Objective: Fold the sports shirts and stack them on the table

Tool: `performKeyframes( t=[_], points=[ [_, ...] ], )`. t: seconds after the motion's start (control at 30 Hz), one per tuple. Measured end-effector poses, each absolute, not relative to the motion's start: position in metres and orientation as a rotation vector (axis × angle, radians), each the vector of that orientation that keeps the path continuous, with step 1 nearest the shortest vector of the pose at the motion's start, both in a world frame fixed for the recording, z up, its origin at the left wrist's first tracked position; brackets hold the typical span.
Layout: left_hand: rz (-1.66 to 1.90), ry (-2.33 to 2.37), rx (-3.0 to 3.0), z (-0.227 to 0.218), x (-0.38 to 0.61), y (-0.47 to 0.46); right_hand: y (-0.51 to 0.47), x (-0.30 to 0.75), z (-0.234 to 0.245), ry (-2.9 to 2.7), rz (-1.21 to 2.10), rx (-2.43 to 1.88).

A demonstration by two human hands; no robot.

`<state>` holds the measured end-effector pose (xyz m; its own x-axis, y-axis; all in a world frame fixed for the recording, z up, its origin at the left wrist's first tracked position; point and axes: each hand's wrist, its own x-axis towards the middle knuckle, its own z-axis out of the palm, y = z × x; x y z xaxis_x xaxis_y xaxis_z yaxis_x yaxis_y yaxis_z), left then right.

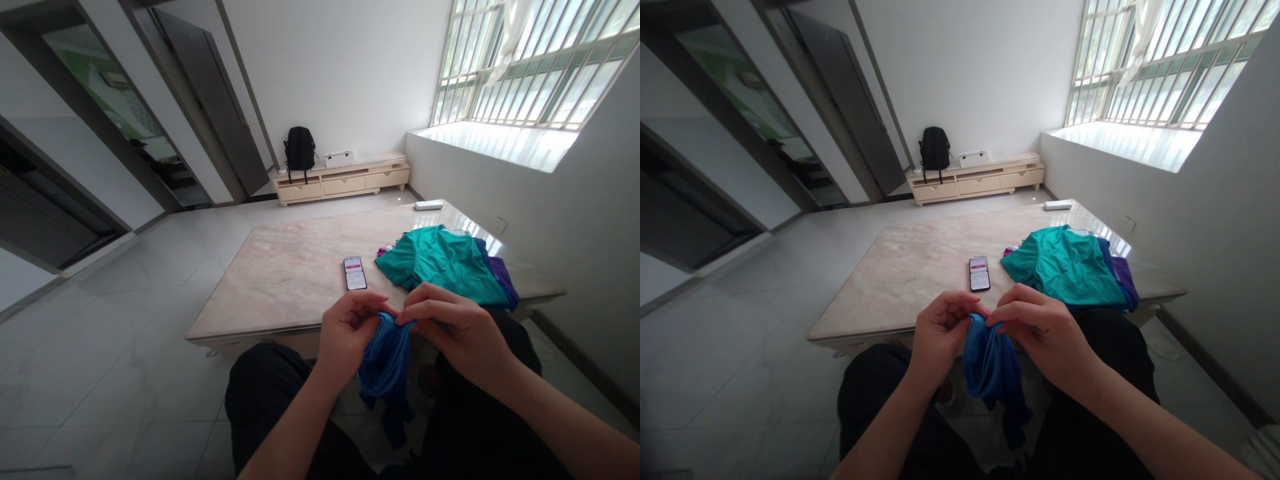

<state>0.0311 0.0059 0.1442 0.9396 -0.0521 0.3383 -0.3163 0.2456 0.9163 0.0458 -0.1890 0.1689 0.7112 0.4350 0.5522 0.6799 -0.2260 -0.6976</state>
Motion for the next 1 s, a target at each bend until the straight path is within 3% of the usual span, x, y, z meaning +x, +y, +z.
performKeyframes(
  t=[0.2,0.83,1.0],
  points=[
    [0.084,-0.288,1.248,0.139,0.033,0.003,-0.187,0.046,0.177,-0.773,-0.308,-1.872],
    [-0.372,-0.408,1.442,0.145,0.039,0.017,-0.2,0.056,0.177,-0.915,0.22,-1.902],
    [-0.321,-0.334,1.424,0.129,0.03,0.017,-0.206,0.054,0.176,-0.719,0.233,-1.987]
  ],
)
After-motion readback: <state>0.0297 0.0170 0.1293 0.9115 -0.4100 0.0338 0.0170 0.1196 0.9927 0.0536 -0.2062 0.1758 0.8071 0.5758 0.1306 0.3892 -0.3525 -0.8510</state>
